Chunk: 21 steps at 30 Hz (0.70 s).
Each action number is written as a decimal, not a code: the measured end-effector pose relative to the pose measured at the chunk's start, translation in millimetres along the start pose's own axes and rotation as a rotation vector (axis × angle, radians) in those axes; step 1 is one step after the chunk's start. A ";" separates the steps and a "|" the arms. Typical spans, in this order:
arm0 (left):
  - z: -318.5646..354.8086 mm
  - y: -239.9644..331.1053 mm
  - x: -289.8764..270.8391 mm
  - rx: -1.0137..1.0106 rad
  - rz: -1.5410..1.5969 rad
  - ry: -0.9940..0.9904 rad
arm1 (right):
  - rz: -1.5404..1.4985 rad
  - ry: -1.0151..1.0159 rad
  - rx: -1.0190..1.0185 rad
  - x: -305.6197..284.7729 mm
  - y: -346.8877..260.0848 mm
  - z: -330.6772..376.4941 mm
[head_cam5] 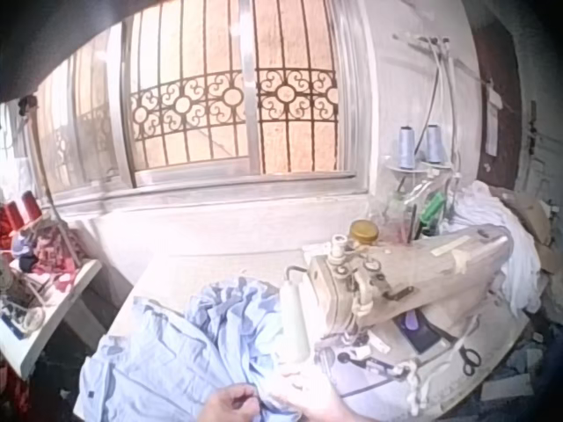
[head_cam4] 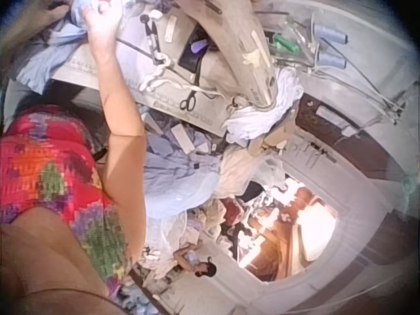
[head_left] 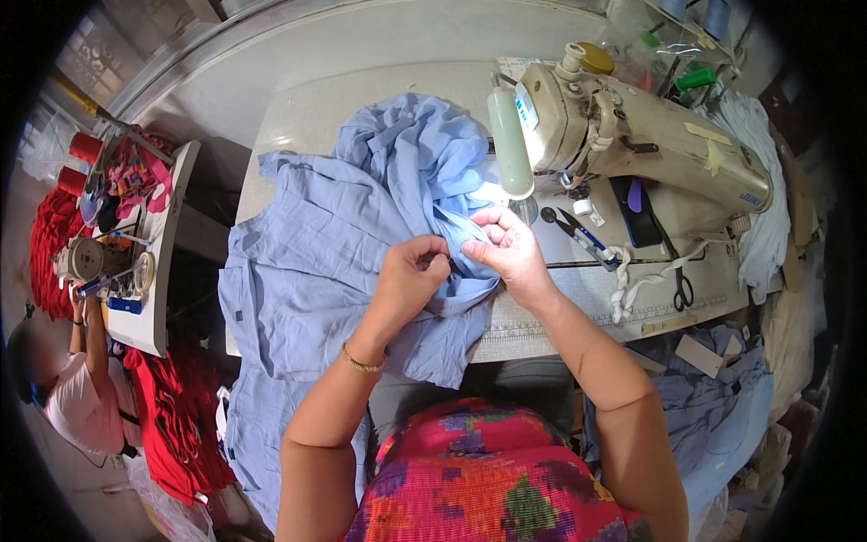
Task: The person uses thread nippers to trim loose threads from the collar and button placket of a blue shirt, then turns the shirt over to repeat the trimming on the back of the collar.
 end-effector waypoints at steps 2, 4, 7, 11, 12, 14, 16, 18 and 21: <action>4.5 3.1 4.6 0.132 0.054 0.118 | -0.008 -0.003 0.003 0.1 0.9 -0.2; 8.6 10.3 7.4 0.284 -0.010 0.212 | -0.021 0.003 -0.002 0.6 0.4 -0.1; 13.4 20.2 7.8 0.443 -0.245 0.274 | -0.028 -0.003 0.000 1.9 -1.0 1.3; 12.4 14.5 9.0 0.430 -0.345 0.276 | -0.009 -0.018 -0.011 4.2 -0.6 3.6; 11.6 13.5 9.3 0.435 -0.346 0.280 | 0.012 -0.021 -0.022 5.0 -0.5 4.5; 10.6 13.5 9.1 0.479 -0.396 0.319 | 0.054 -0.028 -0.043 7.2 0.0 6.3; 9.2 11.4 9.1 0.474 -0.404 0.326 | 0.096 -0.018 -0.040 7.4 3.6 7.5; 7.2 8.2 8.9 0.425 -0.367 0.301 | 0.129 -0.007 -0.042 6.6 4.6 7.5; -4.3 -6.8 -6.2 0.279 -0.055 0.235 | 0.133 -0.006 -0.050 5.4 3.7 6.1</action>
Point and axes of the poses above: each hand's wrist, its own z-axis away from the middle knuckle, its own x-axis out of the palm, y = z × x, the point moved 2 cm from there along -z, towards the middle knuckle, and after that the axes turned 8 degrees about -z, right-handed, at the moved point
